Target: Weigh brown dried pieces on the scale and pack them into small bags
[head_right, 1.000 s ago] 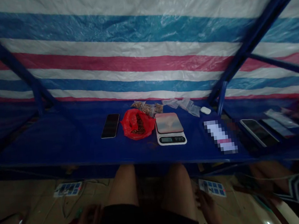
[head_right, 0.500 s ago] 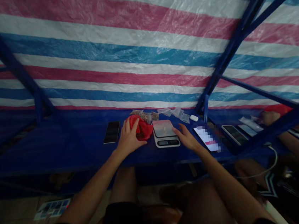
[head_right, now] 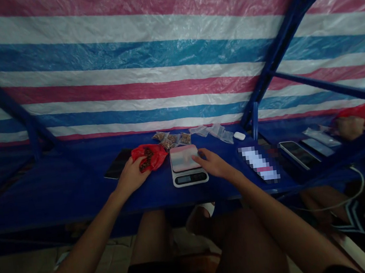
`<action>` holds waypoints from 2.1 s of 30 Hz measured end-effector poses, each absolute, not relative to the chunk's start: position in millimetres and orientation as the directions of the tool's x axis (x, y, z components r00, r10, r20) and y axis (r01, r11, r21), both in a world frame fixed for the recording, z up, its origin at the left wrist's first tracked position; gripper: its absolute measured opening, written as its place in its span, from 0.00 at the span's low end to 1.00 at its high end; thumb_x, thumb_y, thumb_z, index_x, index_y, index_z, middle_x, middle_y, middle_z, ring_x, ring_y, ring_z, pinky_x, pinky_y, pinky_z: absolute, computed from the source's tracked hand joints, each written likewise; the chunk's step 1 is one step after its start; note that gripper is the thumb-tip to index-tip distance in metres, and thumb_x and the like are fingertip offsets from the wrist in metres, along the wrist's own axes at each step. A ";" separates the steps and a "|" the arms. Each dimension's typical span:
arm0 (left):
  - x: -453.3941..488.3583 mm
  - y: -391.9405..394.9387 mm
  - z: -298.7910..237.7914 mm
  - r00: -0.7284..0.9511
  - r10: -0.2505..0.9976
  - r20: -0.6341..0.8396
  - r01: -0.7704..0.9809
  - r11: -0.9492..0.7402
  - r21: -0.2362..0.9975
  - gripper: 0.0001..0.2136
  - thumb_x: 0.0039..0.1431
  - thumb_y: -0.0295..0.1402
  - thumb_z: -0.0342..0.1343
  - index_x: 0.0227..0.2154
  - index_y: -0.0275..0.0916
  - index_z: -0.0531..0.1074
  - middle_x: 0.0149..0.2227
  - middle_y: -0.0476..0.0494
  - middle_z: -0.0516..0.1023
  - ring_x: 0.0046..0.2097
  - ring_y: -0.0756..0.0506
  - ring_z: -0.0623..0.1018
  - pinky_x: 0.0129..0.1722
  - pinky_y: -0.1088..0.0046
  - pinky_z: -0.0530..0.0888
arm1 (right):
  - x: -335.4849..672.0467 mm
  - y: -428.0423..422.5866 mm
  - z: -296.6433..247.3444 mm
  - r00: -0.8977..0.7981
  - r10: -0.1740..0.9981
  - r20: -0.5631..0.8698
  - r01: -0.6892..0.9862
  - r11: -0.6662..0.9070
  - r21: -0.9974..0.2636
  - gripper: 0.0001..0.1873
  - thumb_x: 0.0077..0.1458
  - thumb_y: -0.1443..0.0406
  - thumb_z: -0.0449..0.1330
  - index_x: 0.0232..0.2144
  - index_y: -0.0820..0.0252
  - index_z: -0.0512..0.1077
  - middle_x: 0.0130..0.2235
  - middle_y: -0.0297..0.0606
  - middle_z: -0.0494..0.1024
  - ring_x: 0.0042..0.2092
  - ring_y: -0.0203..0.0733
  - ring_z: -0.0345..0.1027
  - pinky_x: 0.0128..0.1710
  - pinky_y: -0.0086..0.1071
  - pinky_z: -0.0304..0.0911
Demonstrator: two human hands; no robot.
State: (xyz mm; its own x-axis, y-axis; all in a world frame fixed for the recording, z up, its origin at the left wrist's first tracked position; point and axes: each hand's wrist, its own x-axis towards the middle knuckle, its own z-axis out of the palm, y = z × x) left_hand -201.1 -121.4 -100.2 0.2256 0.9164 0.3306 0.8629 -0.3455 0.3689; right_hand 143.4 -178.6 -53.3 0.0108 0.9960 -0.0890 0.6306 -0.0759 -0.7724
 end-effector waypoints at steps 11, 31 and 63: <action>-254.1 -117.2 -96.7 0.236 0.932 0.274 0.827 -0.341 0.446 0.49 0.49 0.55 0.74 0.69 0.34 0.66 0.70 0.27 0.65 0.72 0.28 0.68 0.74 0.49 0.65 | 129.1 -169.4 -47.1 -0.148 0.959 -0.243 0.468 -0.149 -0.871 0.30 0.64 0.49 0.65 0.62 0.55 0.71 0.49 0.47 0.84 0.43 0.50 0.82 0.32 0.37 0.80; -193.0 -106.9 -33.2 0.162 0.871 0.464 0.754 -0.412 0.511 0.10 0.63 0.30 0.57 0.42 0.39 0.83 0.59 0.34 0.78 0.60 0.37 0.79 0.63 0.56 0.78 | 150.6 -61.5 -55.1 -0.122 0.966 0.230 0.773 0.238 -0.588 0.25 0.75 0.58 0.50 0.63 0.62 0.76 0.65 0.49 0.79 0.66 0.48 0.71 0.69 0.44 0.61; -217.0 -111.3 -15.1 -0.191 0.959 0.207 0.924 0.104 0.368 0.33 0.63 0.40 0.64 0.69 0.33 0.67 0.60 0.21 0.78 0.59 0.24 0.80 0.57 0.46 0.78 | 64.3 -107.3 7.9 -0.505 0.772 0.386 0.737 0.618 -0.272 0.25 0.67 0.68 0.51 0.61 0.67 0.77 0.61 0.51 0.81 0.63 0.53 0.72 0.68 0.45 0.62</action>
